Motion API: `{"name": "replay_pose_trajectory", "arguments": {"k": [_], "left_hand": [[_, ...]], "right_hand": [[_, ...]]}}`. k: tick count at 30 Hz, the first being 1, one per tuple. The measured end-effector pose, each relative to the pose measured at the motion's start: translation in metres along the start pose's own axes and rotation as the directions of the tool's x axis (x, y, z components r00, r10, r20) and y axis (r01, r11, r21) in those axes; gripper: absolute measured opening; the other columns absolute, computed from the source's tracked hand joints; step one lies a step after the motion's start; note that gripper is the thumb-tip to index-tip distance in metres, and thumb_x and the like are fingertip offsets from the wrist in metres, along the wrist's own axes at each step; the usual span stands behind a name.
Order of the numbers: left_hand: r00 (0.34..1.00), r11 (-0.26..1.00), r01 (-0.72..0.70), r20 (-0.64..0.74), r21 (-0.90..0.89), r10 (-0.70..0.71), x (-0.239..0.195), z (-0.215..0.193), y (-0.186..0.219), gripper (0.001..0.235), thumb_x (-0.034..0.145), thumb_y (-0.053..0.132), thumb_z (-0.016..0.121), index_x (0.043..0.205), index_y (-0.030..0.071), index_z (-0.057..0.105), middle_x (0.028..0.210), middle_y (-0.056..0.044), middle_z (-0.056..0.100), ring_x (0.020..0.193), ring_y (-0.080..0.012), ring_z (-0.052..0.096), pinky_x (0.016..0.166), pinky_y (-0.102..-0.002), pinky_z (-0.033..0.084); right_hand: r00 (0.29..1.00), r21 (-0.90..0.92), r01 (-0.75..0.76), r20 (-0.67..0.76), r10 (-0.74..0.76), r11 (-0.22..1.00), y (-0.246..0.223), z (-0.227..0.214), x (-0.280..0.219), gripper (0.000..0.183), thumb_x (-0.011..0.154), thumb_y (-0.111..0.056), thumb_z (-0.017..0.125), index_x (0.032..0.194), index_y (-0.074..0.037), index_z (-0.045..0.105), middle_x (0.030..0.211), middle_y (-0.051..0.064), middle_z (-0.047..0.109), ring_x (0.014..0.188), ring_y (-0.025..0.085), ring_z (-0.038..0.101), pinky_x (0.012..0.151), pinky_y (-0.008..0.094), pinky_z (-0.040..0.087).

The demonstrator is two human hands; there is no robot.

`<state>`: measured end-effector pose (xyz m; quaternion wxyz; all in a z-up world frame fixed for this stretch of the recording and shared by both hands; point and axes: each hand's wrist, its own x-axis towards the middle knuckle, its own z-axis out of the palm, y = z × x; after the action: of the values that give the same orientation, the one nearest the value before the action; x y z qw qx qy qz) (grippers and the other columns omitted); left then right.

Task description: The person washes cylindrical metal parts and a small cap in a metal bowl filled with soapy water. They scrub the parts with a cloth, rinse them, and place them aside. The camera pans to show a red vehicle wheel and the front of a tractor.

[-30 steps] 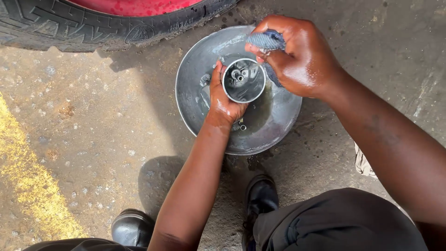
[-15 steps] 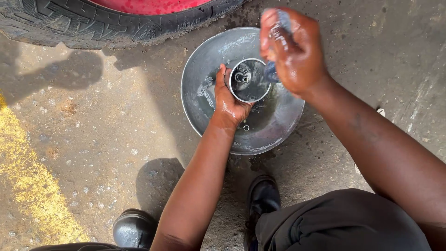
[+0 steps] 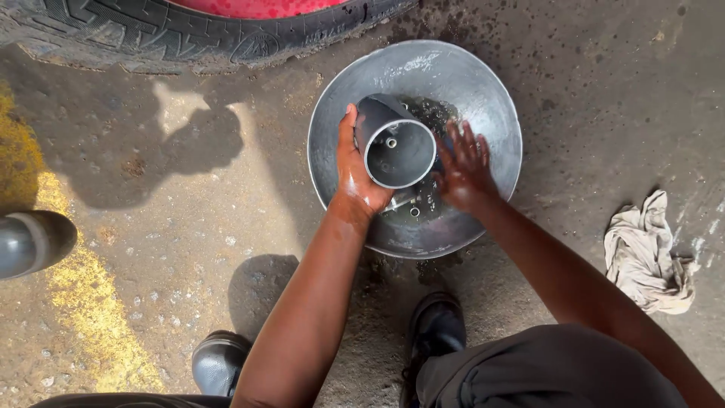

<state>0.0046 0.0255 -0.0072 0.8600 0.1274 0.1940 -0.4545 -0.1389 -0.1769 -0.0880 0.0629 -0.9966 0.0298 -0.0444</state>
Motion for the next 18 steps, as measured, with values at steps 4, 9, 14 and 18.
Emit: {"name": "replay_pose_trajectory", "arguments": {"k": [4,9,14,18], "left_hand": [[0.998,0.999,-0.040,0.056,-0.002,0.041,-0.001,-0.006,0.001,0.061,0.089,0.060,0.069,0.121,0.009,0.065,0.115,-0.012,0.070,0.105,-0.0292,0.070,0.097,-0.049,0.058],[0.999,0.999,-0.046,0.008,-0.027,0.046,-0.006,-0.007,0.001,0.059,0.085,0.061,0.069,0.118,0.013,0.068,0.114,-0.010,0.072,0.104,-0.0283,0.071,0.091,-0.050,0.060],[0.999,0.999,-0.044,0.018,-0.028,0.045,-0.006,-0.006,-0.001,0.058,0.087,0.063,0.068,0.120,0.015,0.067,0.118,-0.010,0.071,0.107,-0.0284,0.071,0.090,-0.051,0.060],[0.998,0.998,-0.054,0.037,-0.023,0.055,-0.007,-0.002,-0.004,0.059,0.088,0.062,0.066,0.123,0.015,0.065,0.123,-0.010,0.070,0.111,-0.0287,0.070,0.095,-0.052,0.059]], "right_hand": [[0.989,-0.088,-0.079,0.120,0.089,0.993,0.006,0.019,0.002,0.067,0.086,-0.012,0.071,0.148,-0.014,0.046,0.155,0.028,0.035,0.144,0.052,0.034,0.115,0.066,0.027],[0.954,0.160,-0.284,0.149,0.262,0.945,-0.002,0.027,0.000,0.081,0.070,0.004,0.069,0.148,-0.009,0.051,0.145,0.030,0.039,0.132,0.047,0.044,0.104,0.054,0.047],[0.700,0.821,-0.556,0.547,0.459,-0.131,0.002,0.015,0.016,0.037,0.090,-0.011,0.068,0.127,-0.011,0.068,0.120,0.018,0.067,0.095,0.029,0.063,0.076,0.048,0.053],[0.619,0.672,-0.363,0.692,0.373,-0.646,-0.002,-0.076,0.020,0.031,0.087,-0.035,0.062,0.109,-0.015,0.070,0.101,0.014,0.070,0.075,0.032,0.070,0.056,0.038,0.052]]}}
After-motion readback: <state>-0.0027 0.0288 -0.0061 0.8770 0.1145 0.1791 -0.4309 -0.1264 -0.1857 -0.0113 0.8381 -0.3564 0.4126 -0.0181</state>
